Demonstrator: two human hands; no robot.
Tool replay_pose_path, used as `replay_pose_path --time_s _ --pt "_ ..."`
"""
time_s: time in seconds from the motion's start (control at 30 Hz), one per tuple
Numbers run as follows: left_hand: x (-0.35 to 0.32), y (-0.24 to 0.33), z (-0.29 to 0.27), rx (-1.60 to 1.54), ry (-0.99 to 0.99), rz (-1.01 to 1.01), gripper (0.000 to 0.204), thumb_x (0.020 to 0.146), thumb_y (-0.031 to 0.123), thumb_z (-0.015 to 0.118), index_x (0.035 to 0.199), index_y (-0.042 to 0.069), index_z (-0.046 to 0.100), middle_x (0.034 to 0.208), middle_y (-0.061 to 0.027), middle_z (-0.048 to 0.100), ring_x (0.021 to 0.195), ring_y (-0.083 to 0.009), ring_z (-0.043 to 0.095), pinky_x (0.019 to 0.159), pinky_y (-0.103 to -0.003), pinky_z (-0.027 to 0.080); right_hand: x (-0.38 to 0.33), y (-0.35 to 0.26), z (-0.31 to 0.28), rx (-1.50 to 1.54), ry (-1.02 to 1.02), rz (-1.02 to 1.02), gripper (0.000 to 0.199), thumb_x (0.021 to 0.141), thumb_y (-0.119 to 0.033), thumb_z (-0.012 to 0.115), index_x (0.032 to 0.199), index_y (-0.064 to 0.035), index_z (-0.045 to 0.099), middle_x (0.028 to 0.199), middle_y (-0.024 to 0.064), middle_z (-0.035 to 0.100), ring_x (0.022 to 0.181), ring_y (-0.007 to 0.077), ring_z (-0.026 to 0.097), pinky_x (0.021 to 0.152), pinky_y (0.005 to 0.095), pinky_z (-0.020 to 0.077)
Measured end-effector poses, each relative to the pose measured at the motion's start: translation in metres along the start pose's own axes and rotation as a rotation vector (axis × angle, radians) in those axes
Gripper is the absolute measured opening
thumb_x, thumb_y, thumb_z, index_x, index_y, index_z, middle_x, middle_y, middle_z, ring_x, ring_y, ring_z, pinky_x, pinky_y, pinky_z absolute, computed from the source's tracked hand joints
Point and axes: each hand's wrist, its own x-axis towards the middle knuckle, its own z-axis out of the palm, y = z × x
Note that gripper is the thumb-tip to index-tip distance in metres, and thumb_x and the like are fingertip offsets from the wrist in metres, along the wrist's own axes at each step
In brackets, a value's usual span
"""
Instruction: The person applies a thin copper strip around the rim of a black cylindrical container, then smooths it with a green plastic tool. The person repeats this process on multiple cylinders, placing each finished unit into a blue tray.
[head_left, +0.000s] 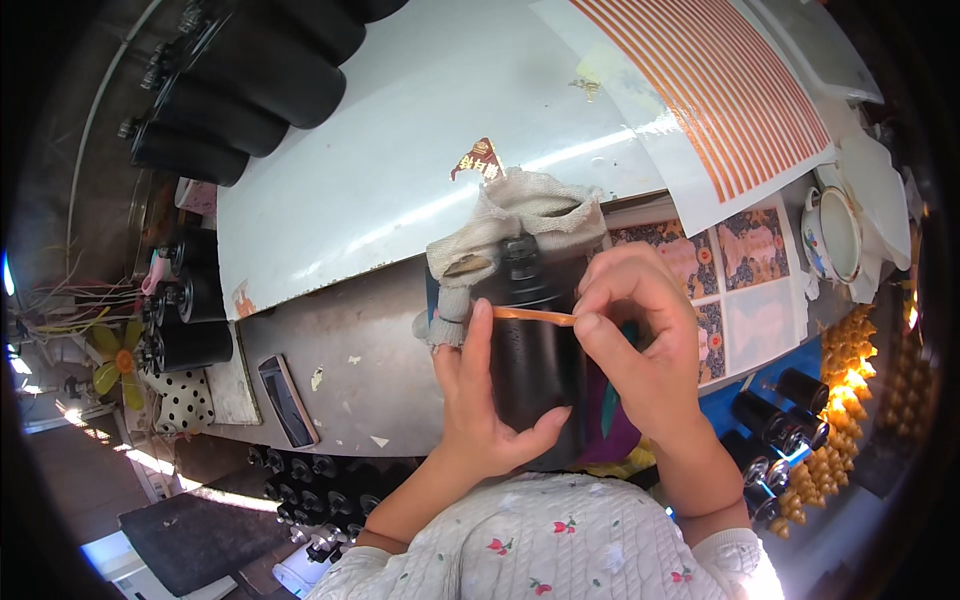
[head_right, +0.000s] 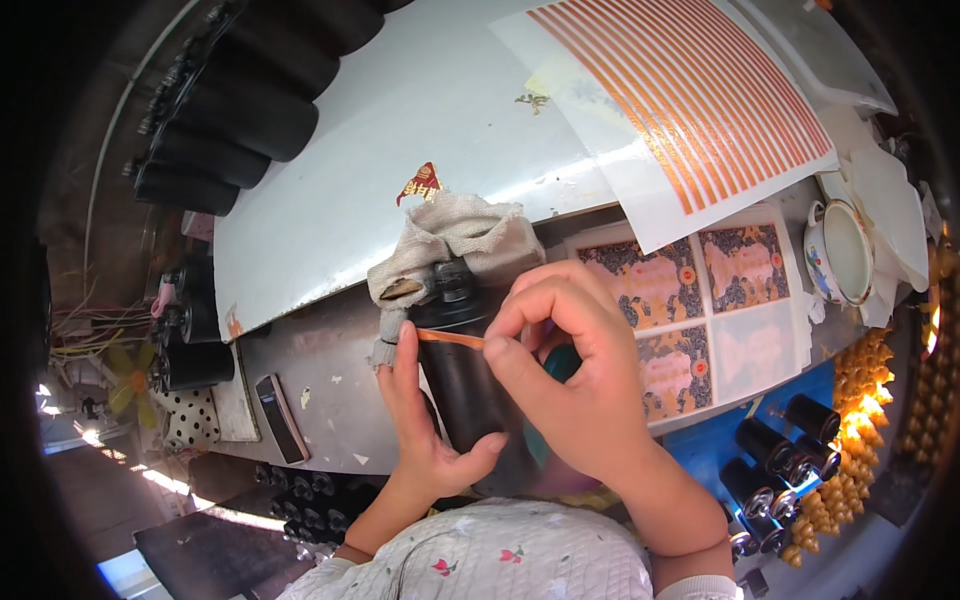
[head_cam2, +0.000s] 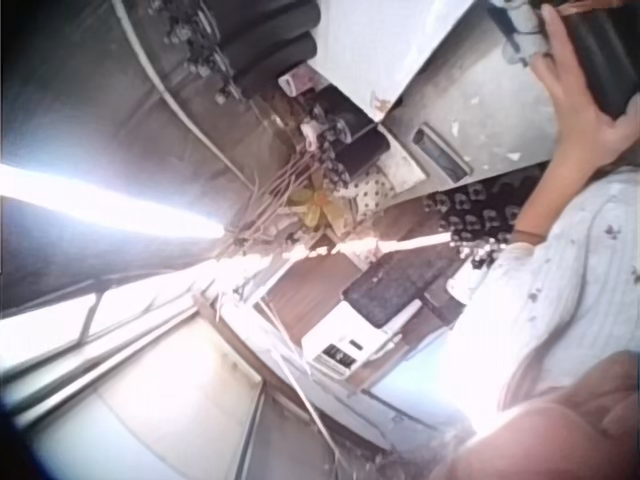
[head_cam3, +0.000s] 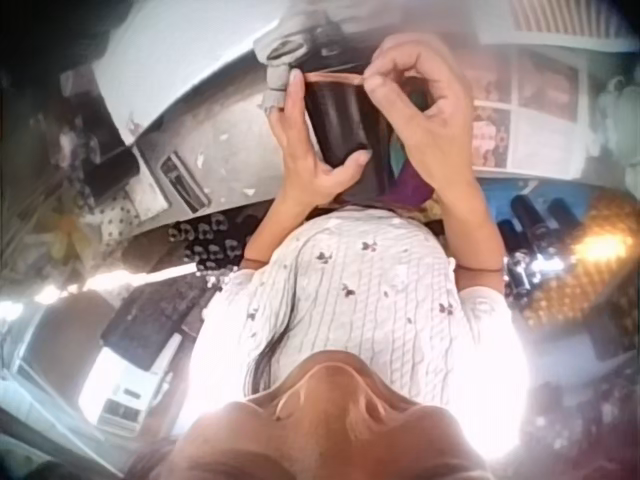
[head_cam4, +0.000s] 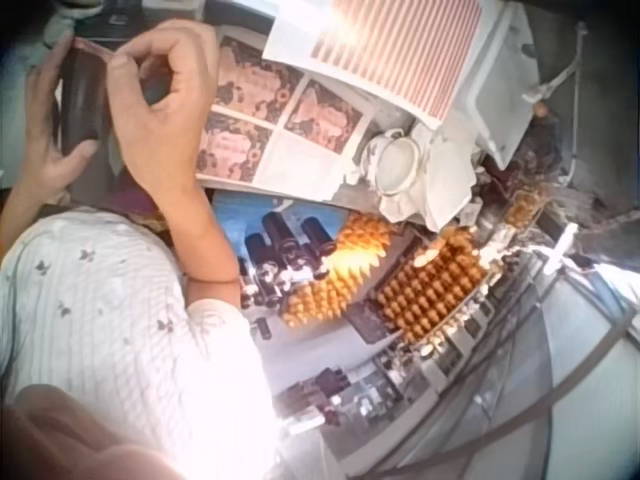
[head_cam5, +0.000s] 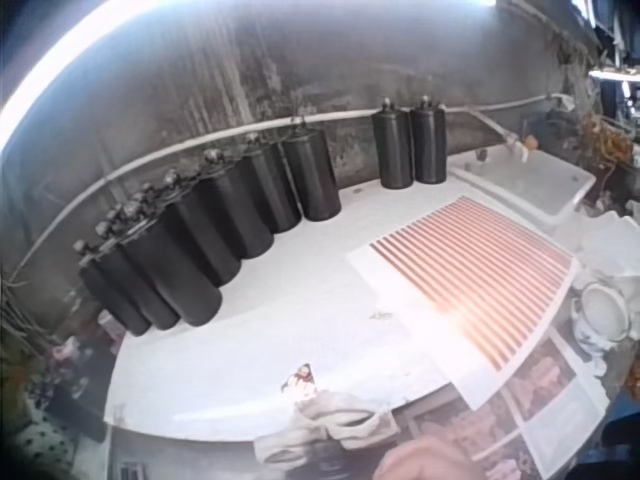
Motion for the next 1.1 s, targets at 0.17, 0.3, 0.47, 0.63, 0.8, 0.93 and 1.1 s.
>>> replay_pose_path --time_s 0.17,0.3,0.47,0.63,0.8,0.93,1.1 --pt "-0.001 -0.001 0.001 -0.004 0.004 0.0 0.12 0.065 0.04 0.081 0.156 -0.009 0.019 0.129 -0.0186 0.041 0.107 -0.0279 0.038 0.099 -0.041 0.031 0.004 0.01 0.0 0.018 0.026 0.046 0.007 0.084 0.0 0.069 0.085 -0.0035 0.063 0.1 0.0036 0.057 0.08 0.0082 0.054 0.068 0.022 0.0452" --pt "0.0 -0.001 0.001 -0.016 0.005 0.008 0.12 0.065 0.04 0.081 0.156 -0.009 0.019 0.13 -0.0193 0.04 0.107 -0.028 0.037 0.099 -0.041 0.031 0.006 0.014 0.0 0.034 0.041 0.043 0.007 0.084 0.0 0.069 0.085 -0.003 0.063 0.098 0.0033 0.057 0.079 0.0078 0.054 0.068 0.0221 0.0454" --pt "0.001 0.001 0.0 -0.039 0.023 0.03 0.114 0.069 0.033 0.085 0.155 -0.008 0.023 0.138 -0.021 0.045 0.102 -0.028 0.038 0.094 -0.037 0.036 0.007 0.014 0.002 0.002 0.065 0.036 0.009 0.083 0.002 0.069 0.084 -0.003 0.062 0.097 0.003 0.057 0.078 0.0078 0.054 0.068 0.0223 0.0455" --pt "-0.01 -0.011 0.02 -0.496 0.132 -0.178 0.127 0.07 0.038 0.085 0.158 -0.004 0.004 0.149 -0.0243 0.034 0.128 -0.0343 0.04 0.107 -0.044 0.036 0.005 0.017 0.004 0.05 0.153 0.058 0.011 0.081 0.004 0.069 0.084 -0.0033 0.062 0.097 0.003 0.056 0.077 0.0081 0.054 0.067 0.0222 0.046" --pt "-0.012 -0.028 0.024 -0.777 0.094 -0.186 0.123 0.079 0.046 0.079 0.158 -0.001 -0.003 0.151 -0.0241 0.031 0.138 -0.0356 0.04 0.116 -0.048 0.032 -0.012 0.019 -0.002 -0.191 0.184 -0.185 0.013 0.08 0.006 0.068 0.088 -0.0041 0.065 0.093 0.0067 0.06 0.071 0.0135 0.056 0.062 0.0257 0.0476" --pt "-0.015 -0.03 0.022 -0.781 0.026 -0.174 0.114 0.084 0.032 0.073 0.158 -0.002 -0.007 0.155 -0.0243 0.026 0.141 -0.0352 0.037 0.117 -0.048 0.029 -0.023 0.019 -0.001 -0.456 -0.014 -0.46 0.037 0.074 -0.003 0.076 0.11 -0.0085 0.074 0.09 0.0064 0.058 0.068 0.0183 0.055 0.058 0.0273 0.047" --pt "-0.003 0.0 0.011 -0.584 0.031 -0.267 0.104 0.086 0.016 0.062 0.159 -0.002 -0.01 0.163 -0.0226 0.014 0.15 -0.0344 0.023 0.121 -0.046 0.019 -0.021 0.001 0.005 -0.608 -0.122 -0.423 0.058 0.07 -0.008 0.08 0.128 -0.0121 0.072 0.09 0.0036 0.051 0.067 0.0146 0.052 0.056 0.0249 0.0441"
